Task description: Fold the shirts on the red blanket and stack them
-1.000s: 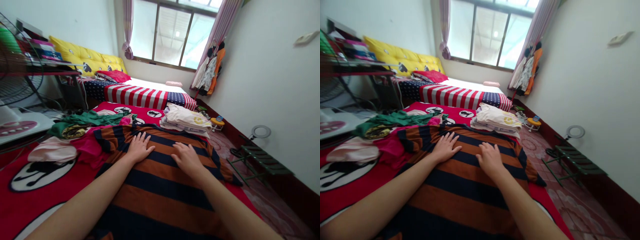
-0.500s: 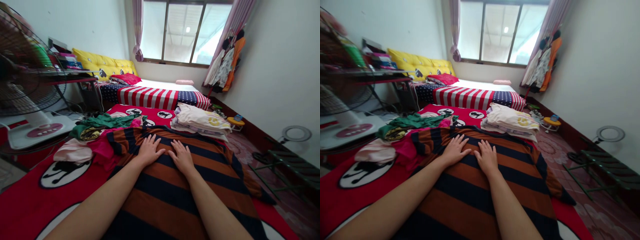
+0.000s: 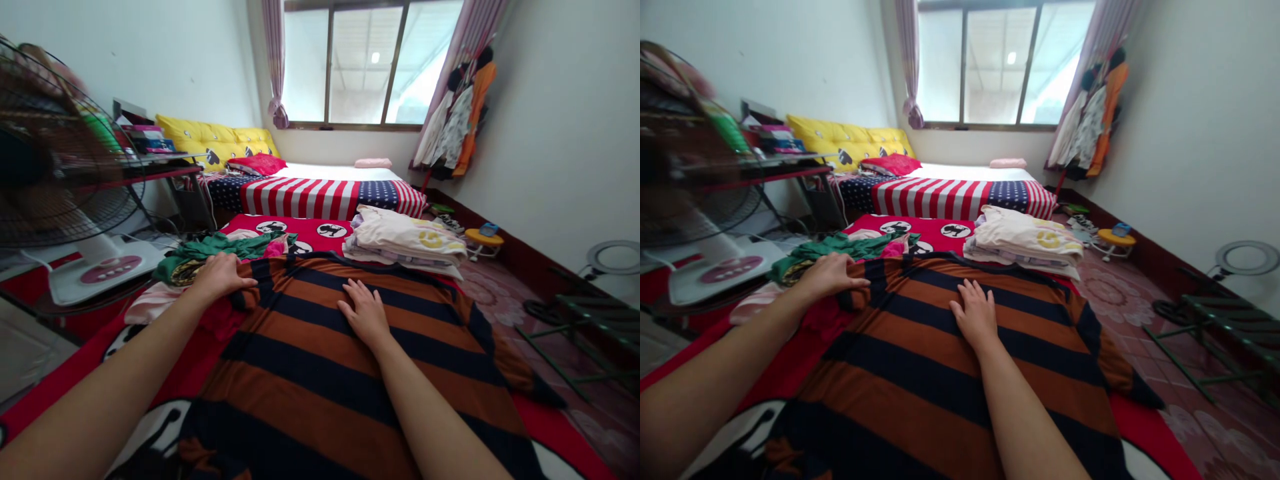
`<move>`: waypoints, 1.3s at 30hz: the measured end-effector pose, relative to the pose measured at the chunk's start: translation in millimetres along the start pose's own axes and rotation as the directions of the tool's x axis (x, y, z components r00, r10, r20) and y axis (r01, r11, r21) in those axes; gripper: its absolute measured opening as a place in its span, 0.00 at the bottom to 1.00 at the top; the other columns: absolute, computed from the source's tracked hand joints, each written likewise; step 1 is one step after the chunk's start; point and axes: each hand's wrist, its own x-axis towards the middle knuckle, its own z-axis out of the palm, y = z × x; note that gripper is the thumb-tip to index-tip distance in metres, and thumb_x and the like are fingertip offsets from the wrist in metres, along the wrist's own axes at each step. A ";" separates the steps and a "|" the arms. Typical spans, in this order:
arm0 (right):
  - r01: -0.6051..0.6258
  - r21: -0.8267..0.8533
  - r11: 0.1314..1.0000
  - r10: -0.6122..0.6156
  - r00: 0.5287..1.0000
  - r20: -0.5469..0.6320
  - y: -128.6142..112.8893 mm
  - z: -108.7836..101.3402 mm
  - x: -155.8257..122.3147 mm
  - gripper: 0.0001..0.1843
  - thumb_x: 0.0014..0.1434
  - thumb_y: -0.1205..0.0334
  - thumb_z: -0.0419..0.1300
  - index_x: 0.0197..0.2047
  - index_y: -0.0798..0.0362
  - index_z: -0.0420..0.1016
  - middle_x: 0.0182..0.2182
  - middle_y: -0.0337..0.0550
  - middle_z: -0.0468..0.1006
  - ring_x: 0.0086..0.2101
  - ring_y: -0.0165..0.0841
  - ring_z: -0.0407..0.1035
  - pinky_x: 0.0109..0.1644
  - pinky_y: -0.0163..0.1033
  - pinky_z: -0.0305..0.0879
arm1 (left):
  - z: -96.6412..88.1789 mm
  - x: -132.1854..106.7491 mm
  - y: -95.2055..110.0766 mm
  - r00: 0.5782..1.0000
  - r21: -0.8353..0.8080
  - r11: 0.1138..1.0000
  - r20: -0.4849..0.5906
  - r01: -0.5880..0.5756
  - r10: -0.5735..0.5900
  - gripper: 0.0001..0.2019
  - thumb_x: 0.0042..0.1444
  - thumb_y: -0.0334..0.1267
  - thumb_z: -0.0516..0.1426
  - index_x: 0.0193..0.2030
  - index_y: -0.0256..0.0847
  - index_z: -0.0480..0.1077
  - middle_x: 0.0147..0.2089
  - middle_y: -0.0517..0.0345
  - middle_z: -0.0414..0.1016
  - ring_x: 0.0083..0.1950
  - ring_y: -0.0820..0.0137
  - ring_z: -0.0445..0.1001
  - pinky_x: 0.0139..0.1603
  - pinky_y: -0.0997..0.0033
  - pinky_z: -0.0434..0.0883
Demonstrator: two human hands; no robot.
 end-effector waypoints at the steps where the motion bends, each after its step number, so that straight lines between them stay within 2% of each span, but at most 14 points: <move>1: 0.000 0.004 1.000 0.000 1.000 0.000 -0.2 0.0 0.3 0.23 0.63 0.55 0.51 0.60 0.50 0.65 0.65 0.42 0.59 0.65 0.37 0.48 0.67 0.58 0.40 | -1.0 3.1 -7.1 0.999 -0.044 0.998 0.030 -0.035 0.036 0.25 0.38 0.55 0.63 0.37 0.36 0.74 0.40 0.45 0.75 0.46 0.50 0.71 0.44 0.63 0.66; 4: 0.001 0.014 1.000 -0.001 1.000 -0.003 -0.6 -0.1 1.1 0.23 0.63 0.56 0.52 0.60 0.50 0.66 0.65 0.42 0.59 0.65 0.37 0.48 0.67 0.58 0.40 | -11.9 13.2 -18.8 0.992 -0.149 0.986 0.087 -0.075 0.088 0.14 0.44 0.48 0.61 0.30 0.38 0.73 0.31 0.57 0.75 0.36 0.63 0.73 0.36 0.72 0.65; 8: 0.006 0.020 1.000 -0.006 1.000 -0.010 0.2 0.0 1.1 0.23 0.62 0.56 0.52 0.60 0.50 0.66 0.64 0.43 0.60 0.65 0.38 0.49 0.66 0.58 0.40 | -37.0 31.2 -20.5 0.997 -0.240 0.971 0.069 -0.020 0.037 0.18 0.51 0.50 0.56 0.38 0.36 0.72 0.32 0.60 0.75 0.32 0.70 0.70 0.29 0.77 0.63; 11: 0.014 0.031 0.999 -0.014 1.000 -0.013 1.4 0.3 0.3 0.23 0.62 0.56 0.52 0.60 0.50 0.66 0.64 0.43 0.60 0.65 0.38 0.49 0.66 0.58 0.40 | -51.1 46.5 -17.1 0.999 -0.225 0.974 0.047 0.022 -0.012 0.19 0.55 0.50 0.53 0.42 0.34 0.71 0.30 0.60 0.73 0.29 0.72 0.67 0.26 0.78 0.60; 15: 0.020 0.051 0.998 -0.019 1.000 -0.014 2.0 -0.3 -0.8 0.23 0.62 0.56 0.53 0.59 0.50 0.66 0.64 0.44 0.60 0.65 0.38 0.49 0.67 0.57 0.40 | -56.5 61.4 -13.6 1.000 -0.119 0.993 0.001 0.012 -0.012 0.14 0.52 0.44 0.59 0.38 0.34 0.74 0.31 0.61 0.74 0.36 0.72 0.67 0.34 0.79 0.60; 17: 0.020 0.062 0.998 -0.019 1.000 -0.017 1.8 -0.8 -1.2 0.23 0.62 0.56 0.53 0.59 0.50 0.67 0.64 0.44 0.61 0.65 0.38 0.49 0.67 0.57 0.39 | -55.3 64.5 -14.2 1.000 -0.054 0.998 -0.011 0.018 -0.019 0.13 0.52 0.44 0.61 0.37 0.35 0.76 0.32 0.61 0.74 0.38 0.70 0.67 0.38 0.78 0.61; 20: 0.019 0.071 0.997 -0.018 1.000 -0.020 1.2 -1.1 -1.3 0.23 0.61 0.56 0.54 0.59 0.50 0.67 0.64 0.44 0.61 0.65 0.39 0.49 0.67 0.57 0.39 | -53.2 63.1 -14.8 0.997 0.031 0.997 0.025 0.066 -0.067 0.14 0.49 0.47 0.63 0.34 0.37 0.77 0.30 0.60 0.74 0.37 0.69 0.69 0.39 0.75 0.63; 22: 0.017 0.071 0.997 -0.016 1.000 -0.023 0.7 -1.1 -1.3 0.23 0.61 0.56 0.54 0.59 0.50 0.67 0.64 0.44 0.61 0.65 0.39 0.49 0.66 0.58 0.39 | -52.9 59.7 -10.2 0.994 0.090 0.990 0.005 0.113 -0.114 0.14 0.46 0.45 0.65 0.36 0.37 0.78 0.33 0.57 0.76 0.38 0.65 0.69 0.41 0.71 0.65; 25: 0.014 0.070 0.997 -0.012 0.999 -0.031 0.0 -1.2 -1.5 0.23 0.61 0.56 0.53 0.59 0.50 0.67 0.64 0.45 0.61 0.64 0.39 0.49 0.66 0.58 0.39 | -51.3 55.6 11.6 0.990 0.132 0.987 -0.115 0.092 -0.077 0.16 0.52 0.43 0.60 0.45 0.39 0.76 0.46 0.52 0.76 0.45 0.60 0.69 0.46 0.63 0.65; 27: 0.014 0.070 0.997 -0.012 0.999 -0.034 -0.3 -1.5 -1.8 0.22 0.62 0.56 0.53 0.59 0.50 0.68 0.64 0.45 0.61 0.64 0.39 0.49 0.66 0.58 0.39 | -45.1 56.1 36.1 0.987 0.123 0.992 -0.158 -0.016 0.035 0.15 0.56 0.43 0.55 0.48 0.42 0.75 0.50 0.55 0.75 0.48 0.61 0.69 0.48 0.66 0.65; 30: 0.019 0.075 0.997 -0.017 0.999 -0.033 0.1 -1.6 -1.9 0.22 0.62 0.56 0.53 0.59 0.51 0.67 0.64 0.44 0.61 0.64 0.39 0.49 0.67 0.57 0.39 | -24.0 60.8 79.8 0.965 0.091 0.972 -0.131 -0.218 0.228 0.14 0.57 0.45 0.54 0.44 0.47 0.77 0.46 0.60 0.78 0.47 0.65 0.71 0.46 0.73 0.65; 33: 0.021 0.082 0.996 -0.018 0.999 -0.035 1.2 -0.9 -1.5 0.23 0.61 0.56 0.54 0.59 0.51 0.67 0.64 0.44 0.61 0.64 0.39 0.49 0.66 0.58 0.39 | 6.7 64.9 119.6 0.921 0.073 0.925 -0.092 -0.372 0.378 0.13 0.55 0.47 0.55 0.41 0.48 0.79 0.44 0.57 0.78 0.47 0.64 0.73 0.45 0.73 0.66; 36: 0.016 0.082 0.997 -0.013 0.999 -0.033 2.4 0.3 -1.1 0.23 0.61 0.56 0.54 0.59 0.50 0.67 0.64 0.44 0.61 0.65 0.38 0.49 0.67 0.58 0.39 | 34.6 67.6 146.4 0.889 0.075 0.894 -0.089 -0.443 0.448 0.13 0.55 0.47 0.57 0.43 0.49 0.79 0.46 0.57 0.78 0.49 0.63 0.73 0.49 0.70 0.65; 39: 0.009 0.078 0.997 -0.007 1.000 -0.029 2.7 1.1 -1.2 0.23 0.61 0.56 0.54 0.59 0.49 0.67 0.64 0.44 0.61 0.65 0.38 0.48 0.67 0.57 0.39 | 51.3 73.9 159.3 0.878 0.081 0.882 -0.090 -0.465 0.471 0.12 0.56 0.43 0.56 0.42 0.48 0.79 0.45 0.54 0.78 0.49 0.61 0.73 0.49 0.68 0.65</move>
